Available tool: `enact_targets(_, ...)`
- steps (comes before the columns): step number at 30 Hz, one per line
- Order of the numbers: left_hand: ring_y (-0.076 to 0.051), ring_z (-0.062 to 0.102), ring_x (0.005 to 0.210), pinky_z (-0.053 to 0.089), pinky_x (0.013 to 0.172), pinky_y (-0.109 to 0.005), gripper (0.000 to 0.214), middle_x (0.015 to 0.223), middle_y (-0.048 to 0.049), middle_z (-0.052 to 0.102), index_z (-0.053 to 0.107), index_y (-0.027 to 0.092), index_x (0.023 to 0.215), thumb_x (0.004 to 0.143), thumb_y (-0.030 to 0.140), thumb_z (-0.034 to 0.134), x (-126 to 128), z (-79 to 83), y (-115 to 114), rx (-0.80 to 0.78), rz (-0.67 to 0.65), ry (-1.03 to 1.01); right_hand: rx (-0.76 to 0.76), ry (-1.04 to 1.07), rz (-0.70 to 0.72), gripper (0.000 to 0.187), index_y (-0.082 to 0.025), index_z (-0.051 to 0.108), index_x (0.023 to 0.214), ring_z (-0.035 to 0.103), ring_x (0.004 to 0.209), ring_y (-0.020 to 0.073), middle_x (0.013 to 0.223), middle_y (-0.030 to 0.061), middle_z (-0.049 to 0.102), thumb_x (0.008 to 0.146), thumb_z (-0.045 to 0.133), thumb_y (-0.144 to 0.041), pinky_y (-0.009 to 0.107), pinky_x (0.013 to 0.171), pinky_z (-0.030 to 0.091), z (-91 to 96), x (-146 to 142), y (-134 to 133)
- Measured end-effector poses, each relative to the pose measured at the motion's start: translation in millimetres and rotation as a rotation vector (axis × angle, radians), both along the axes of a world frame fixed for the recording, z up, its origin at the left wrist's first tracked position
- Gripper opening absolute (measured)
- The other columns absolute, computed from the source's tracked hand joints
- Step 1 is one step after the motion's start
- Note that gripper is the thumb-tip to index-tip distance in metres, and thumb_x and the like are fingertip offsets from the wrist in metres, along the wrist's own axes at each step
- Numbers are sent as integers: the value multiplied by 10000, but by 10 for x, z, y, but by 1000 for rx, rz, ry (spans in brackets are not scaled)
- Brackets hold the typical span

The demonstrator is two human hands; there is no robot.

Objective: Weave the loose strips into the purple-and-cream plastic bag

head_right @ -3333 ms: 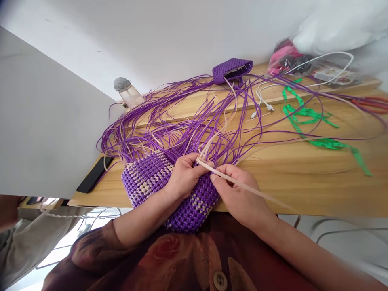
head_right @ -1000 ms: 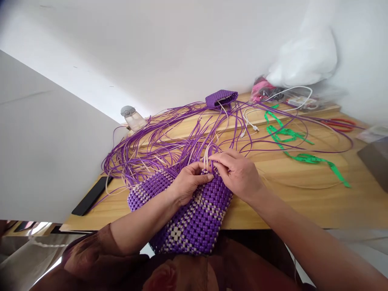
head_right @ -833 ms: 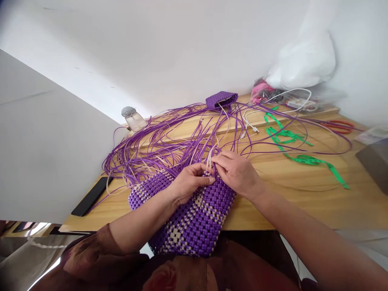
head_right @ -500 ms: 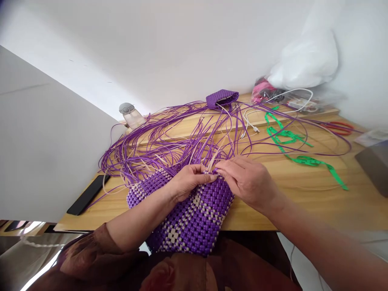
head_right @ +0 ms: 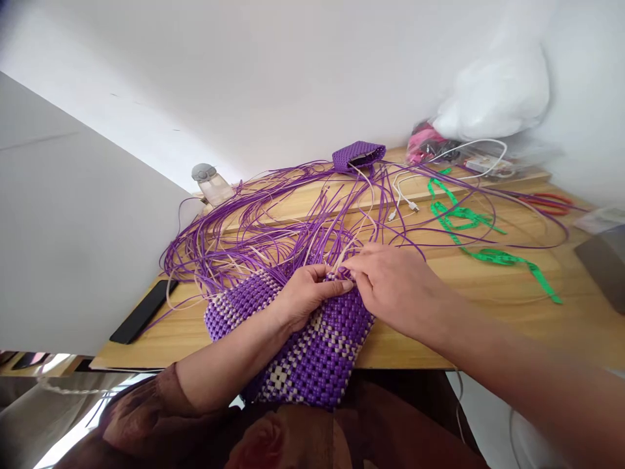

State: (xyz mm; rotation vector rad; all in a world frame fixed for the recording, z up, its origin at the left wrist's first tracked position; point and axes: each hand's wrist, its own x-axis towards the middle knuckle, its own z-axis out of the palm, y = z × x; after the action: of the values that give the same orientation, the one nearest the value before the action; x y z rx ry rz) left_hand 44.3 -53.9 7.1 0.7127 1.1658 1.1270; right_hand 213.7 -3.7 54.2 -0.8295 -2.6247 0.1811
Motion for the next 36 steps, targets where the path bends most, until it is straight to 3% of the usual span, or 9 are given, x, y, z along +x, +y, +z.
enact_targets(2, -118, 579, 647, 432, 715, -288, 473, 721, -14, 684, 695, 130, 768, 451, 376, 947, 10, 9, -14, 12, -1, 12, 62, 15, -37, 361, -197, 782, 1045, 718, 863, 262, 955, 90, 782, 914, 446, -177, 364, 734, 514, 20, 2, 22)
enact_targets(4, -123, 582, 655, 438, 725, -295, 476, 723, -15, 681, 696, 130, 775, 454, 375, 947, 12, 17, -23, 26, -8, 13, -45, 62, -85, 348, -207, 784, 1057, 725, 774, 248, 876, 80, 784, 905, 471, -197, 349, 674, 525, 45, -20, 46)
enact_targets(9, -149, 616, 724, 450, 796, -314, 455, 739, -27, 682, 718, 113, 807, 494, 360, 936, 6, 24, -38, 106, -20, 18, -932, 239, -202, 237, -182, 752, 979, 661, 524, 166, 596, 27, 682, 859, 557, -241, 246, 457, 501, 94, -179, 78)
enact_targets(11, -153, 627, 739, 452, 816, -317, 411, 761, -41, 696, 721, 108, 817, 551, 359, 910, 8, 37, -47, 140, -42, 5, -1093, 325, -214, 202, -165, 737, 953, 643, 518, 150, 581, 19, 656, 836, 596, -253, 223, 435, 488, 66, -231, 72)
enact_targets(14, -160, 630, 727, 460, 819, -327, 332, 760, -52, 703, 720, 108, 817, 602, 315, 867, 27, 62, -60, 141, -56, 24, -1062, 396, -174, 211, -174, 754, 931, 615, 510, 141, 561, 7, 632, 827, 616, -296, 229, 447, 480, -26, -246, 54)
enact_targets(20, -163, 626, 797, 455, 844, -312, 314, 832, -44, 704, 736, 118, 889, 610, 235, 824, 70, 59, -70, 133, 39, 78, -578, 413, -67, 201, -253, 806, 865, 711, 844, 195, 925, 23, 778, 823, 610, -259, 315, 765, 556, -127, -210, 50)
enact_targets(24, -153, 627, 768, 452, 821, -304, 361, 826, -50, 714, 728, 117, 867, 588, 295, 871, 67, 14, -83, 124, 46, 38, -806, 487, -96, 238, -212, 793, 936, 612, 563, 139, 752, 30, 739, 811, 624, -323, 269, 511, 488, -126, -204, 130)
enact_targets(29, -131, 605, 674, 443, 732, -293, 360, 797, -42, 713, 718, 128, 868, 591, 300, 868, 76, 6, -90, 50, 94, 64, -979, 641, -76, 187, -195, 769, 856, 639, 666, 131, 763, 19, 732, 734, 699, -319, 250, 614, 499, -167, -209, 227)
enact_targets(36, -133, 607, 709, 441, 757, -289, 358, 819, -43, 712, 706, 125, 837, 565, 278, 882, 98, -7, -92, 73, 112, 71, -1011, 658, -37, 181, -176, 739, 855, 531, 524, 88, 662, 1, 663, 753, 677, -312, 214, 471, 395, -181, -226, 150)
